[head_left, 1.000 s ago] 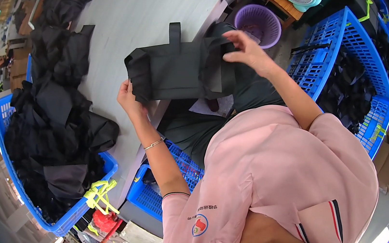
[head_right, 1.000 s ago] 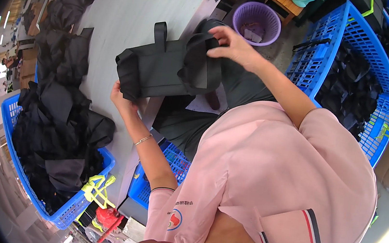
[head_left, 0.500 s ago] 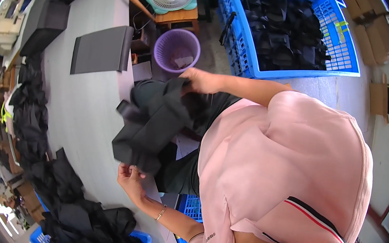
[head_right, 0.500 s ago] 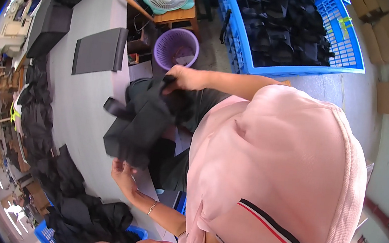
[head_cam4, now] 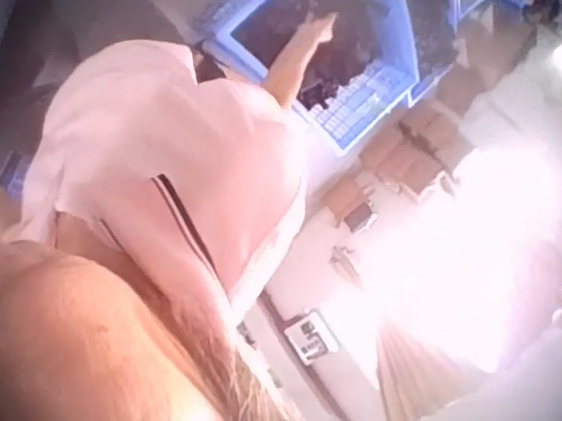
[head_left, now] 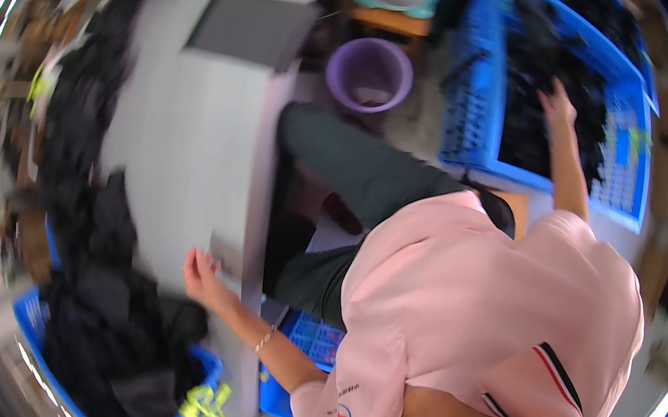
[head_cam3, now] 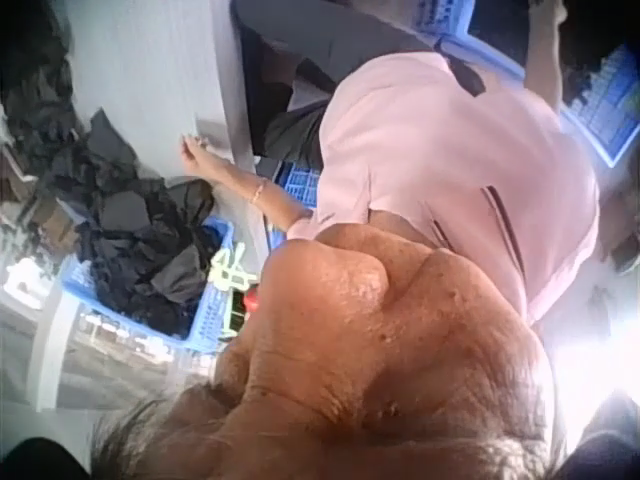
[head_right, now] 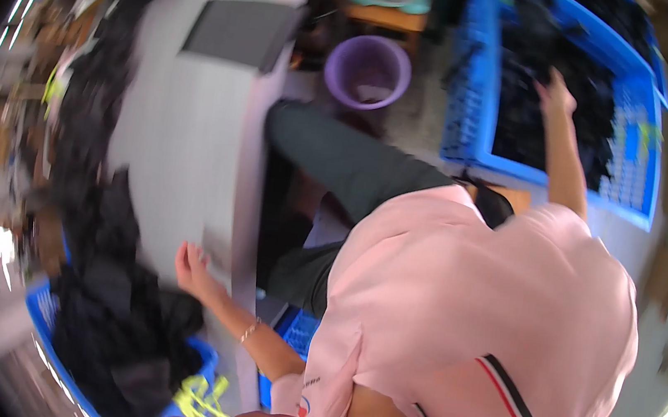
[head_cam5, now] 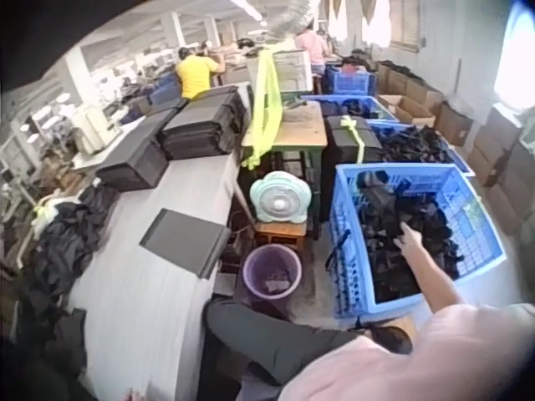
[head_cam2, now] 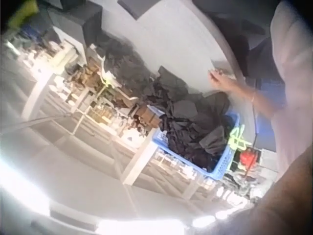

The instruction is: The recorder is inspecting and handling black fabric parts for garments at a factory workstation.

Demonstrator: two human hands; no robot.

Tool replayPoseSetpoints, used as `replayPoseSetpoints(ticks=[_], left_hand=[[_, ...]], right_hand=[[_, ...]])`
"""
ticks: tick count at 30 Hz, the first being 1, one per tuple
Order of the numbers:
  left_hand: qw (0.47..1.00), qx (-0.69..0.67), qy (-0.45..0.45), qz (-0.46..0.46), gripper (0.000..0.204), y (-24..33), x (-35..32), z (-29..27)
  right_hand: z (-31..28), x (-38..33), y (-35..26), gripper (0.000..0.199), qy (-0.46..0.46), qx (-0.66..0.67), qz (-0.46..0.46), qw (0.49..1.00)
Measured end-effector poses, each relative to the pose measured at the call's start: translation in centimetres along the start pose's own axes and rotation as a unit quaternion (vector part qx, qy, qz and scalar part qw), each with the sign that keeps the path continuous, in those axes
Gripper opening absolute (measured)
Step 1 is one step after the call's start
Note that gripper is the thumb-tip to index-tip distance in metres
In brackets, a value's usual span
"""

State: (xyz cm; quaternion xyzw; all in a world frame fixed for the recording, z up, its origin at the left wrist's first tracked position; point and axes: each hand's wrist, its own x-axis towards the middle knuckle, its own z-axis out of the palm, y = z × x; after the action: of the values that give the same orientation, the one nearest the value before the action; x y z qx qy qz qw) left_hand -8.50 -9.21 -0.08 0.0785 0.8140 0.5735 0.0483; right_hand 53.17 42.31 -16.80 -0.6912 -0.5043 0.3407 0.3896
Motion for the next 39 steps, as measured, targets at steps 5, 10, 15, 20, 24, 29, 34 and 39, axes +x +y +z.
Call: replayPoseSetpoints(ticks=[5,10,15,20,24,29,34,39], left_hand=[[0.949,0.156,0.25,0.113,0.022,-1.6,-0.1,-3.7],[0.841,0.38,0.356,0.148,0.043,-2.9,0.0,-7.1],[0.821,0.337,0.454,0.081,0.054,-4.8,0.4,-8.8],[0.913,0.17,0.369,0.03,0.049,-5.1,-1.1,-8.9],[0.977,0.133,0.139,0.091,0.045,-3.5,-3.1,-3.4],[0.982,-0.17,0.014,0.08,0.036,-0.4,-5.8,3.9],[0.966,0.034,0.208,0.152,0.037,2.9,-6.2,3.7],[0.922,0.225,0.074,0.306,0.048,4.3,-1.2,2.8]], right_hand=[[7.1,-0.4,-0.7,0.064,0.009,0.238,0.095,0.967],[19.2,-12.3,-10.6,0.04,-0.122,-0.009,-0.175,0.977],[26.4,-26.8,-21.2,0.023,-0.321,0.142,-0.243,0.904],[28.6,-37.9,-27.3,0.016,-0.455,0.114,-0.434,0.769],[29.4,-45.2,-29.6,0.017,-0.553,0.129,-0.5,0.654],[32.4,-48.5,-31.5,0.029,-0.523,0.115,-0.605,0.589],[34.2,-45.9,-31.7,0.028,-0.557,0.075,-0.58,0.589],[34.2,-44.4,-31.7,0.016,-0.57,0.048,-0.62,0.537]])
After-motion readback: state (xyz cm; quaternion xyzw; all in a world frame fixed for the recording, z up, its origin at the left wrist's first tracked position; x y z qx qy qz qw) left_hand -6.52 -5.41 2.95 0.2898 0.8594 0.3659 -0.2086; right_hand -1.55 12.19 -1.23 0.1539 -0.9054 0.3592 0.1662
